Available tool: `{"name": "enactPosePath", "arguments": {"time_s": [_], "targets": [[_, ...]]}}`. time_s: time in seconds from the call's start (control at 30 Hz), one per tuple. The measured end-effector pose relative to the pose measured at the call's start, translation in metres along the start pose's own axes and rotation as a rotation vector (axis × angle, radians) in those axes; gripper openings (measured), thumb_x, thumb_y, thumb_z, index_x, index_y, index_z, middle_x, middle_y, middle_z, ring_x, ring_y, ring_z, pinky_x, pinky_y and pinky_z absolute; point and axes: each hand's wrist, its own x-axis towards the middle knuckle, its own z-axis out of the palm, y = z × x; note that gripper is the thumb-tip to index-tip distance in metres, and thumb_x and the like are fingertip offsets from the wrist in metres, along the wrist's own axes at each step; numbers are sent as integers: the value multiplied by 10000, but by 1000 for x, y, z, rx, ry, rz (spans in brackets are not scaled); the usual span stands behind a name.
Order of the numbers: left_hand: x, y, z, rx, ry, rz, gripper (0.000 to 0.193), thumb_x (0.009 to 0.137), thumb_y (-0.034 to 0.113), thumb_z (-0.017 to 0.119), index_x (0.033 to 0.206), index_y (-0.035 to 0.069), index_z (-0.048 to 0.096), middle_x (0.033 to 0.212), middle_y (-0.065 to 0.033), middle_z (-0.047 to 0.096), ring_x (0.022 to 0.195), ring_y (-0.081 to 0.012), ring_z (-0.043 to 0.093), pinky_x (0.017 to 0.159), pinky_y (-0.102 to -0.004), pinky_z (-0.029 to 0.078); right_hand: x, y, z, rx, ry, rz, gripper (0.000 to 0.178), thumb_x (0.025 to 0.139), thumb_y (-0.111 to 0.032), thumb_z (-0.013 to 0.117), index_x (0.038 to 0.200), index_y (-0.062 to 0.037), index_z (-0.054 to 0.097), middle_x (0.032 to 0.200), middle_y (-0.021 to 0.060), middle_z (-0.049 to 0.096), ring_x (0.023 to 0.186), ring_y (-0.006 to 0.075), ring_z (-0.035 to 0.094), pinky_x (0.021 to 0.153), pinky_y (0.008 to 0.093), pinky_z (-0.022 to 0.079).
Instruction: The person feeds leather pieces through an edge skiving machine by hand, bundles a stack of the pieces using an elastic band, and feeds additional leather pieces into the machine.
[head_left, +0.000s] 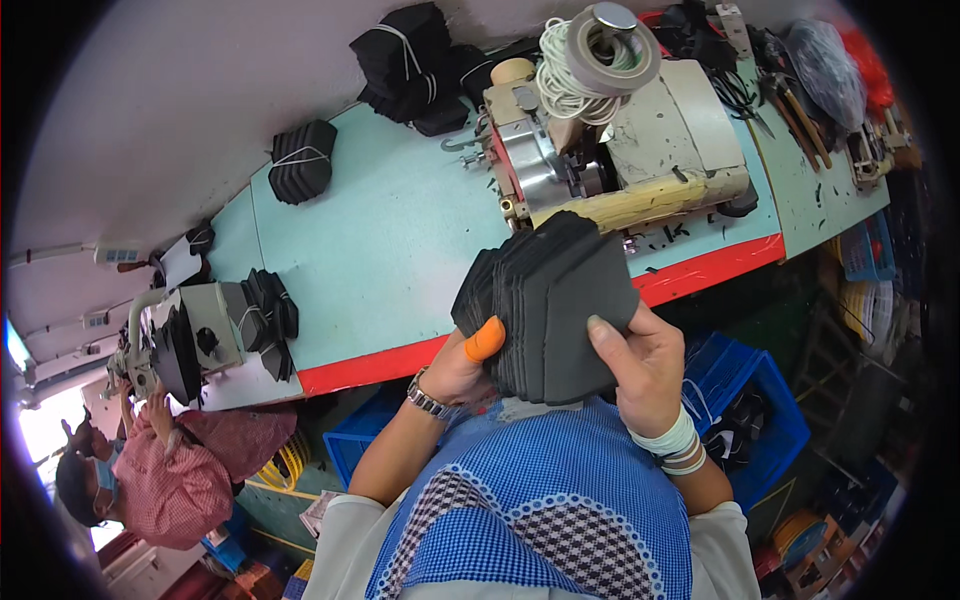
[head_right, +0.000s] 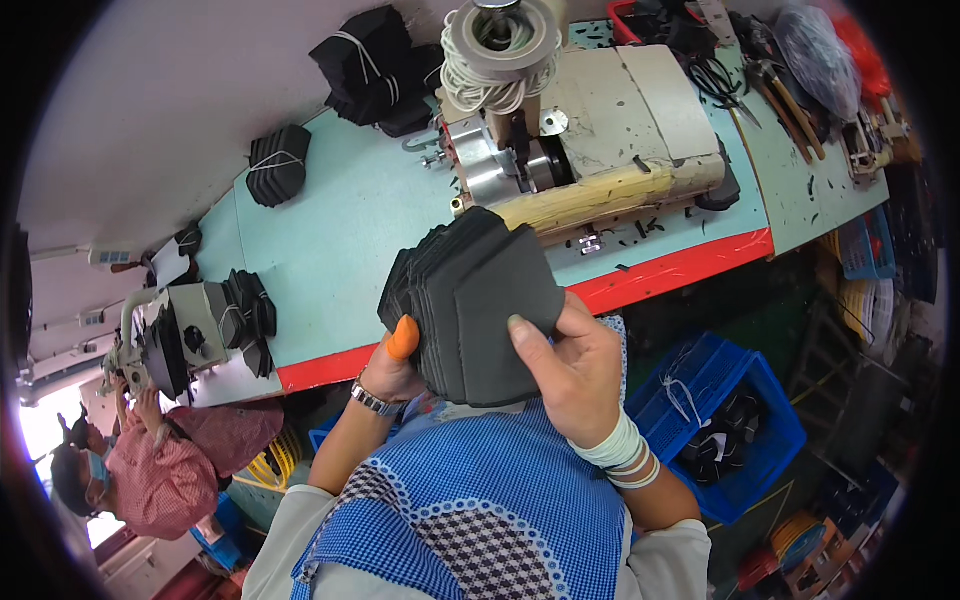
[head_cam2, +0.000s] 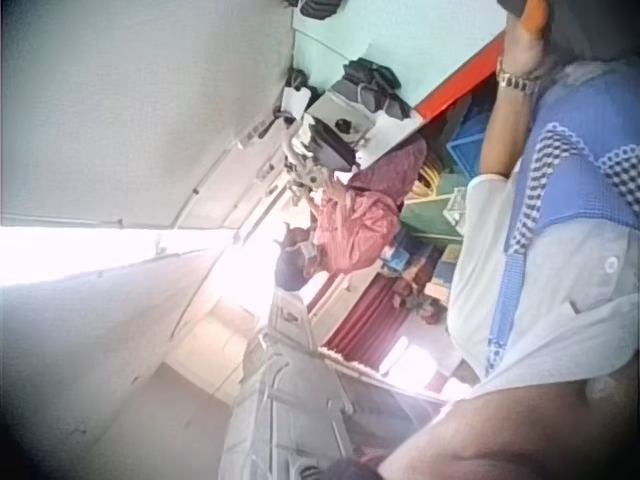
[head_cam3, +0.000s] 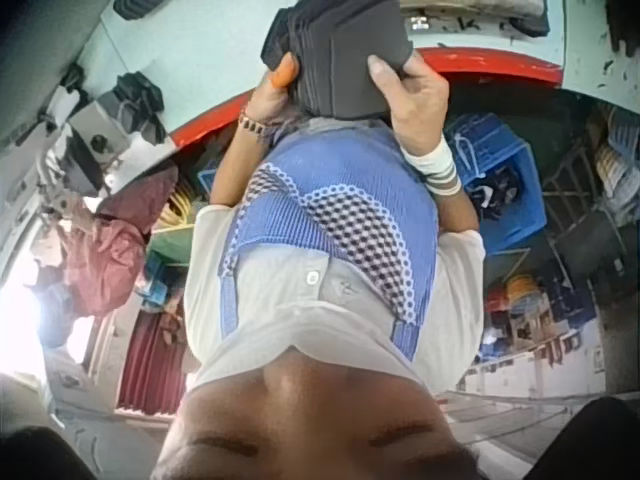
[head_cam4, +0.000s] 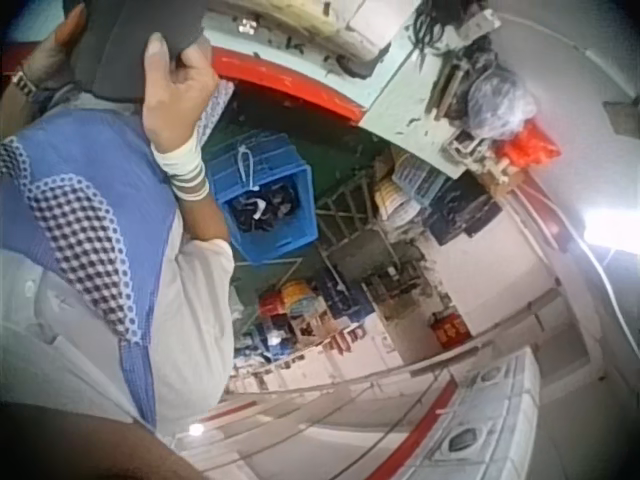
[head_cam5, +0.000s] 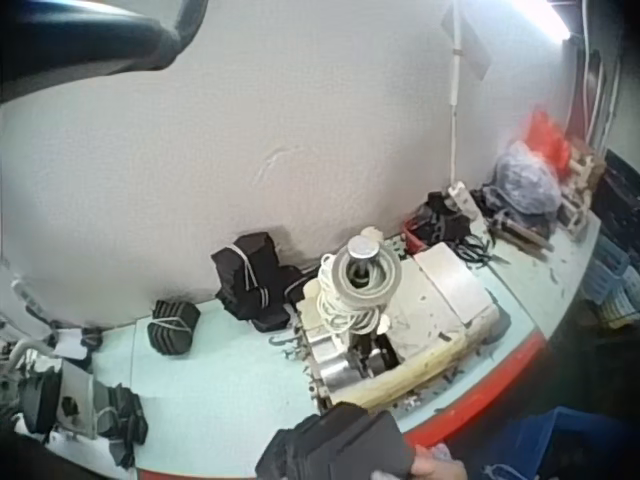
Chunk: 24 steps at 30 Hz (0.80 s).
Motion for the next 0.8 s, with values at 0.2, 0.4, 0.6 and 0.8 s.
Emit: {"name": "enactPosePath", "arguments": {"time_s": [0.2,0.4,0.6,0.8], "targets": [[-2,9,2,462,-15,129,746,831,263,746,1394,-43,363,1313,-148,543,1152,-206,584,951,-344,510,-4,-3,-7,-152,-62,49,212,942,-28,563,1115,73,632,997,75,668,904,93,609,810,238,495],[-11,8,9,176,99,110,632,857,204,684,1357,-49,391,1282,-160,543,1147,-199,575,954,-349,498,11,-3,-6,-236,405,-173,220,986,-69,485,1129,45,607,997,97,668,900,135,623,810,274,501],[4,-2,7,461,133,149,708,903,194,625,1459,-19,240,1378,-186,428,1285,-206,435,1058,-366,377,29,41,1,-413,-131,-41,423,1009,-305,452,1151,84,533,994,212,624,902,307,610,842,360,465],[20,-11,-79,503,450,263,762,915,158,624,1494,-22,163,1368,-177,469,1226,-207,496,1008,-347,431,33,55,-16,-636,-136,-13,266,918,-215,622,1015,33,615,822,111,637,710,170,571,670,289,466]]}}
